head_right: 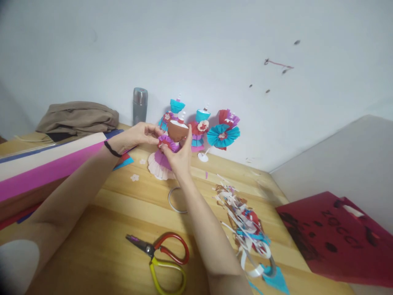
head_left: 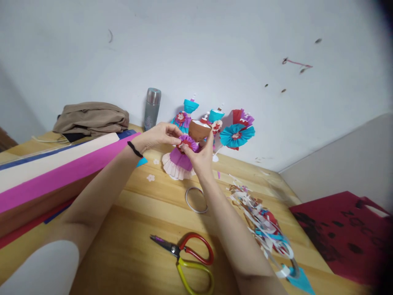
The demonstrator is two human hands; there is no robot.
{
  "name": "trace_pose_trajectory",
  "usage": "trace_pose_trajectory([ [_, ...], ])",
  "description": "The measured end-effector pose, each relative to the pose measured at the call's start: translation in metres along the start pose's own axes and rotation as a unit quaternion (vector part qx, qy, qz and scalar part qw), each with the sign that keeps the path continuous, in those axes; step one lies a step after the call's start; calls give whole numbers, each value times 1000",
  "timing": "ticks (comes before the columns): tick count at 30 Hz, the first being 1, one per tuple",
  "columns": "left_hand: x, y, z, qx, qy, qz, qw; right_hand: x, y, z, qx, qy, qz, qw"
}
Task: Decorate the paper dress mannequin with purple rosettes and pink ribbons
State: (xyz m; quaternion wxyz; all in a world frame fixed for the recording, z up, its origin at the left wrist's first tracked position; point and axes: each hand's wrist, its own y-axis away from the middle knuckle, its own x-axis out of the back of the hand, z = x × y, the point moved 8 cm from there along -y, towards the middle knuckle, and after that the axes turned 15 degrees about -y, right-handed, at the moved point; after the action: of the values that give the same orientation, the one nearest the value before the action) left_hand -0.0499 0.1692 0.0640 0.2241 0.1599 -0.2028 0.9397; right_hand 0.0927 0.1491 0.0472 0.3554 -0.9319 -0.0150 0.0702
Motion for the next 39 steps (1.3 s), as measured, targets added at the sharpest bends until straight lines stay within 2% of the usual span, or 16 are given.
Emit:
trace_pose_trajectory([
  [3, -3, -1, 1, -16, -13, -15, 1000, 0, 1, 0, 5, 8, -8, 1000],
  [7, -16, -7, -5, -38, -15, -59, 997, 0, 1, 0, 16, 27, -15, 999],
  [13, -16, -13, -12, -40, -11, -27, 999, 3, 0, 0, 34, 56, -8, 998],
  [21, -17, -12, -11, -38, 1, -28, 999, 3, 2, 0, 34, 62, 0, 998],
  [39, -20, -8, -7, -11, 12, -30, 999, 4, 0, -1, -6, -8, -4, 1000],
])
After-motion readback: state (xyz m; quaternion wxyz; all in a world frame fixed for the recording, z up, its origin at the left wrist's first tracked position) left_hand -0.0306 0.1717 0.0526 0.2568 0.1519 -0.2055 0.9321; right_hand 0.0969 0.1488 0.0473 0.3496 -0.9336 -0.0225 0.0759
